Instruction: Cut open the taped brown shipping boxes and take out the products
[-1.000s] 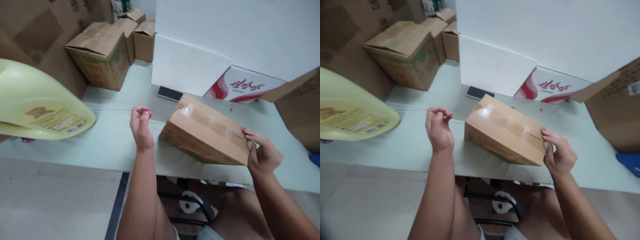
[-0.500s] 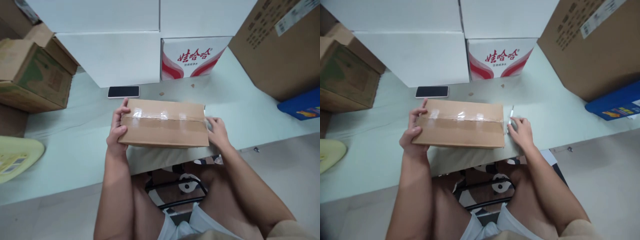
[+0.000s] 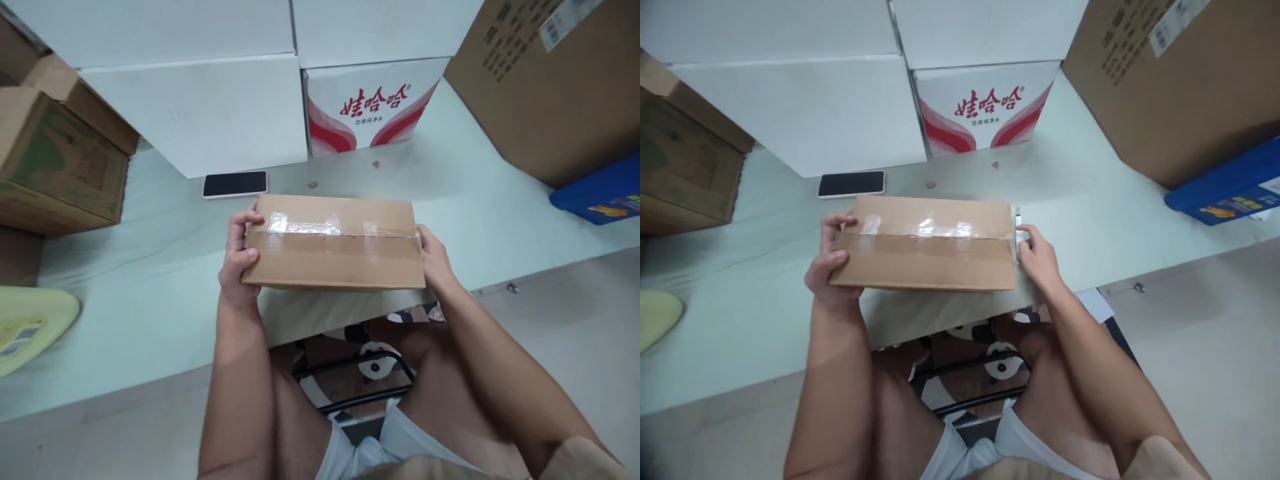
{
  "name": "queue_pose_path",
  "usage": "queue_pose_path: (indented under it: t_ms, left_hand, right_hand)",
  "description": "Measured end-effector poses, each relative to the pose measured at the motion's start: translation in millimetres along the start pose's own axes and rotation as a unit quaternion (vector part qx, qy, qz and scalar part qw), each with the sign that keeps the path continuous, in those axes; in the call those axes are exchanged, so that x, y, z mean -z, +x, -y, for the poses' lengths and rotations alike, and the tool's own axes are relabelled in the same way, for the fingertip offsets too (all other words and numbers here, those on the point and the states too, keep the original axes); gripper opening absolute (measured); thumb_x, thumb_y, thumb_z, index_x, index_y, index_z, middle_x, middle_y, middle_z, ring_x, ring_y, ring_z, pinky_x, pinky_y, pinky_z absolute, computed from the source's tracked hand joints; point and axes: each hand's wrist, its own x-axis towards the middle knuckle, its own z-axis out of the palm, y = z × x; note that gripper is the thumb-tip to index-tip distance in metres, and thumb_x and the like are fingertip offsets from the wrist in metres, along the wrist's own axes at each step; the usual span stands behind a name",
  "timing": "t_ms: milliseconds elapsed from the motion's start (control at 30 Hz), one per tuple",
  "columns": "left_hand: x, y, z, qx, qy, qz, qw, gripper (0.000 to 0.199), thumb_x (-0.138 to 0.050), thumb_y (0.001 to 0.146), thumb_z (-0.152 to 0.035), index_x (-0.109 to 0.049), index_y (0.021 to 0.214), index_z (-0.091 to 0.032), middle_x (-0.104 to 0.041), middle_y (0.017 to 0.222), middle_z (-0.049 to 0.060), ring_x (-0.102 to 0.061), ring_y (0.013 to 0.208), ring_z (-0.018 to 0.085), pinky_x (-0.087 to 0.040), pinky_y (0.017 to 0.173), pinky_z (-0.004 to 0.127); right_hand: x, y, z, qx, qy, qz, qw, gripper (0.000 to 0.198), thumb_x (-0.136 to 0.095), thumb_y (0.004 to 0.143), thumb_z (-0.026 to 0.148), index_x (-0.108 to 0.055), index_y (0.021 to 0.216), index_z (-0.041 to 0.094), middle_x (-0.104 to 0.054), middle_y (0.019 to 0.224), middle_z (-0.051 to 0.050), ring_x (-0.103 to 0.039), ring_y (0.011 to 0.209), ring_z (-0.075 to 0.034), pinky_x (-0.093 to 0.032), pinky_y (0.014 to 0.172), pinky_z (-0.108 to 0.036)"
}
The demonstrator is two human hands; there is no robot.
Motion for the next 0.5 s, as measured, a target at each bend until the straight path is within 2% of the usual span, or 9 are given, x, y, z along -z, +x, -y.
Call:
queue_pose_path:
  t_ms: [67, 133, 200, 233, 300, 367, 433, 500]
  left_hand:
    - [0.4, -0.9, 1.1, -0.007, 0.003, 0.011, 1.0, 0.057, -0.086, 0.053, -0.052, -0.063, 0.098, -0.027, -0.062, 0.131, 0.006, -0.049, 0.133, 0.037, -0.046, 0.106, 0.046]
    - [2.2, -1.1, 2.7, -0.019, 0.009, 0.029, 0.999, 0.055, -0.083, 0.054, -0.053, -0.062, 0.098, -0.027, -0.06, 0.136, 0.005, -0.049, 0.136, 0.037, -0.046, 0.106, 0.046]
    - [5.3, -0.5, 4.3, -0.026, 0.013, 0.05, 0.998, 0.053, -0.081, 0.056, -0.053, -0.06, 0.097, -0.027, -0.057, 0.141, 0.004, -0.049, 0.136, 0.037, -0.046, 0.107, 0.047]
    - [7.0, -0.1, 5.1, -0.026, 0.01, 0.059, 0.998, 0.052, -0.08, 0.056, -0.052, -0.059, 0.096, -0.027, -0.056, 0.142, 0.004, -0.049, 0.135, 0.037, -0.046, 0.107, 0.047]
    - [10.3, 0.7, 6.7, -0.021, 0.005, 0.07, 0.997, 0.05, -0.079, 0.056, -0.049, -0.058, 0.096, -0.027, -0.054, 0.144, 0.003, -0.05, 0.133, 0.037, -0.045, 0.107, 0.049]
    - [12.5, 1.1, 8.3, -0.019, 0.003, 0.07, 0.997, 0.049, -0.078, 0.056, -0.048, -0.058, 0.096, -0.027, -0.053, 0.144, 0.003, -0.049, 0.133, 0.038, -0.044, 0.108, 0.049]
    - [13.1, 1.1, 9.4, -0.022, 0.006, 0.068, 0.997, 0.048, -0.077, 0.056, -0.048, -0.058, 0.096, -0.027, -0.052, 0.144, 0.003, -0.048, 0.135, 0.038, -0.042, 0.11, 0.05]
    - [12.4, 0.4, 9.6, -0.023, 0.008, 0.068, 0.997, 0.048, -0.076, 0.057, -0.049, -0.058, 0.097, -0.028, -0.052, 0.144, 0.003, -0.046, 0.136, 0.039, -0.041, 0.111, 0.051]
  right_hand:
    - [1.6, 3.3, 0.2, -0.036, 0.176, -0.055, 0.982, 0.027, -0.055, 0.074, 0.035, -0.068, 0.096, 0.025, -0.056, 0.06, 0.002, -0.049, 0.054, -0.016, -0.038, 0.051, -0.027]
    - [9.0, 3.4, 5.9, -0.034, 0.339, -0.116, 0.933, 0.022, -0.055, 0.065, 0.033, -0.065, 0.082, 0.024, -0.047, 0.052, 0.005, -0.043, 0.047, -0.012, -0.033, 0.046, -0.024]
    - [22.6, -2.0, 20.9, 0.029, 0.453, -0.154, 0.877, 0.021, -0.053, 0.058, 0.035, -0.065, 0.071, 0.024, -0.041, 0.048, 0.005, -0.041, 0.045, -0.011, -0.032, 0.045, -0.023]
    - [30.8, -7.0, 32.3, 0.069, 0.482, -0.156, 0.859, 0.024, -0.052, 0.056, 0.036, -0.067, 0.07, 0.024, -0.043, 0.048, 0.004, -0.043, 0.046, -0.012, -0.035, 0.045, -0.023]
    - [46.0, -20.5, 61.4, 0.149, 0.497, -0.128, 0.845, 0.032, -0.054, 0.055, 0.037, -0.076, 0.076, 0.026, -0.053, 0.055, 0.001, -0.051, 0.053, -0.014, -0.042, 0.048, -0.026]
    - [54.6, -35.8, 93.2, 0.221, 0.469, -0.095, 0.85, 0.037, -0.063, 0.055, 0.028, -0.081, 0.087, 0.032, -0.06, 0.067, 0.0, -0.057, 0.062, -0.015, -0.047, 0.053, -0.028]
    - [53.4, -49.6, 119.5, 0.28, 0.421, -0.085, 0.858, 0.046, -0.073, 0.056, 0.016, -0.081, 0.092, 0.042, -0.061, 0.07, 0.003, -0.057, 0.064, -0.014, -0.049, 0.054, -0.028]
    - [43.9, -60.0, 134.9, 0.318, 0.385, -0.096, 0.861, 0.05, -0.084, 0.059, 0.014, -0.08, 0.096, 0.047, -0.058, 0.067, 0.005, -0.055, 0.062, -0.014, -0.05, 0.055, -0.029]
